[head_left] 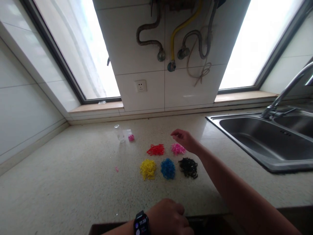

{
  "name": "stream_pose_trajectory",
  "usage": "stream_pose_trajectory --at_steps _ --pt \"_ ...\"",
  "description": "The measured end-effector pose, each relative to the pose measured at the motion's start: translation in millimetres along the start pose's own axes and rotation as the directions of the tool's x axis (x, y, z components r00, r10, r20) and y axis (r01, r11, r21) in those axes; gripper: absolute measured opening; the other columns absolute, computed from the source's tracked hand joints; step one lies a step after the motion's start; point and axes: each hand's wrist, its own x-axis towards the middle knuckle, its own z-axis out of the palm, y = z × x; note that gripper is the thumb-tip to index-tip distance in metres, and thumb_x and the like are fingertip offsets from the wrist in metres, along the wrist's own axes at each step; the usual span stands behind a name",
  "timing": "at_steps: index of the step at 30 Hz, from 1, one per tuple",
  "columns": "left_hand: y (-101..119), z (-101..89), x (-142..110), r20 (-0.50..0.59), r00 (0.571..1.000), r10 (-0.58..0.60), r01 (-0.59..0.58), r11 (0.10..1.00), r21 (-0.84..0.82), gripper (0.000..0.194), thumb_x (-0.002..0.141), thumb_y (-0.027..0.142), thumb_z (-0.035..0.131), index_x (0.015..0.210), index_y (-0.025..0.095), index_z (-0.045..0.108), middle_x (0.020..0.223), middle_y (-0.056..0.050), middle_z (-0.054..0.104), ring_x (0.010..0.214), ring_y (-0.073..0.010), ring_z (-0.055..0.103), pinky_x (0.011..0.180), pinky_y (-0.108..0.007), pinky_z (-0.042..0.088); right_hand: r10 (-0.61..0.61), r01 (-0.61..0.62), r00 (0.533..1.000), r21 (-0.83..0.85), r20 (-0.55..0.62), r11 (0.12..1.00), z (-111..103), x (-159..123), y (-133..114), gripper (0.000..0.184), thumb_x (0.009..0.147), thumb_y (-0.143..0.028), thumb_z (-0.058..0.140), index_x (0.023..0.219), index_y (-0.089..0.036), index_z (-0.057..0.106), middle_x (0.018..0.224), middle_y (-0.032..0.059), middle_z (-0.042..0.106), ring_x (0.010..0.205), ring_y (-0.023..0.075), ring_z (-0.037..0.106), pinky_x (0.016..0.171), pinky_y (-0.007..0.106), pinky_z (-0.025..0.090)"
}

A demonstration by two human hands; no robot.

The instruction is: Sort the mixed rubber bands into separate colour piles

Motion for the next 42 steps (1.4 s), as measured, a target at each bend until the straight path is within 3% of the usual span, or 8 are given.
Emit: stream_pose_trajectory --at_steps 6,11,17,24,28,32,38,42 --pt "6 -11.0 3 -0.082 0.997 -0.004 0.011 0.996 0.086 0.042 0.096 0.047 0.056 0.064 0.02 0.054 0.052 0.004 0.057 0.048 -0.0133 0.047 0.043 -0.028 0.021 -0.279 0.345 0.851 -0.072 0.445 0.936 82 3 -99 0.019 0.086 -0.027 0.062 0.096 -0.017 0.074 0.085 0.0044 0.073 0.075 0.0142 0.061 0.071 0.025 0.042" --pt "7 -11.3 4 -0.122 0.992 0.003 0.007 0.997 0.076 0.039 0.095 0.047 0.057 0.066 0.021 0.058 0.05 0.004 0.055 0.05 -0.0154 0.05 0.043 -0.028 0.024 -0.311 0.568 0.687 -0.218 0.657 0.794 157 8 -130 0.024 0.084 -0.038 0.067 0.097 -0.019 0.075 0.094 0.0078 0.075 0.092 0.0219 0.064 0.082 0.032 0.043" --pt "5 -8.6 3 -0.089 0.996 0.02 -0.013 0.997 0.078 0.033 0.096 0.045 0.054 0.076 0.022 0.066 0.054 0.003 0.058 0.072 -0.0195 0.061 0.065 -0.032 0.044 -0.199 0.585 0.673 -0.348 0.712 0.733 208 9 -144 0.038 0.087 -0.051 0.06 0.097 -0.018 0.076 0.101 0.0129 0.075 0.098 0.0296 0.065 0.078 0.038 0.048" --pt "6 -4.2 4 -0.034 0.999 0.013 -0.009 0.994 0.112 0.032 0.096 0.045 0.052 0.087 0.019 0.069 0.072 -0.002 0.067 0.087 -0.0207 0.063 0.073 -0.033 0.044 -0.103 0.512 0.673 -0.36 0.733 0.78 231 12 -151 0.037 0.083 -0.052 0.065 0.098 -0.021 0.077 0.103 0.0114 0.075 0.097 0.0299 0.067 0.075 0.037 0.051" --pt "6 -7.4 4 -0.094 0.995 0.034 -0.027 0.997 0.077 0.028 0.097 0.037 0.053 0.078 0.021 0.065 0.055 0.003 0.056 0.07 -0.019 0.061 0.063 -0.033 0.042 -0.182 0.535 0.687 -0.319 0.704 0.782 217 7 -144 0.028 0.084 -0.044 0.064 0.094 -0.021 0.078 0.096 0.0103 0.076 0.093 0.0281 0.068 0.073 0.036 0.049" --pt "5 -10.8 3 -0.055 0.998 0.021 -0.017 0.997 0.081 0.033 0.094 0.042 0.059 0.069 0.021 0.06 0.048 0.004 0.051 0.052 -0.0154 0.05 0.046 -0.028 0.03 -0.294 0.518 0.76 -0.266 0.58 0.813 168 4 -123 0.021 0.084 -0.036 0.065 0.087 -0.018 0.077 0.086 0.0093 0.075 0.085 0.0226 0.066 0.074 0.031 0.045" --pt "5 -5.5 4 -0.13 0.991 0.032 -0.016 0.993 0.12 0.04 0.09 0.043 0.066 0.06 0.02 0.052 0.047 0.004 0.051 0.048 -0.0143 0.048 0.042 -0.028 0.021 -0.024 0.052 0.953 -0.083 0.302 0.995 46 3 -42 0.026 0.084 -0.04 0.065 0.084 -0.016 0.075 0.073 0.0047 0.07 0.064 0.0134 0.058 0.06 0.025 0.041" --pt "6 -0.6 3 -0.185 0.982 0.036 -0.008 0.989 0.147 0.045 0.089 0.045 0.065 0.058 0.02 0.045 0.045 0.004 0.049 0.047 -0.0141 0.047 0.043 -0.028 0.019 0.159 -0.151 0.984 -0.101 0.081 0.983 -24 -14 21 0.037 0.081 -0.051 0.065 0.085 -0.015 0.074 0.064 0.0024 0.064 0.058 0.0135 0.051 0.056 0.026 0.038"
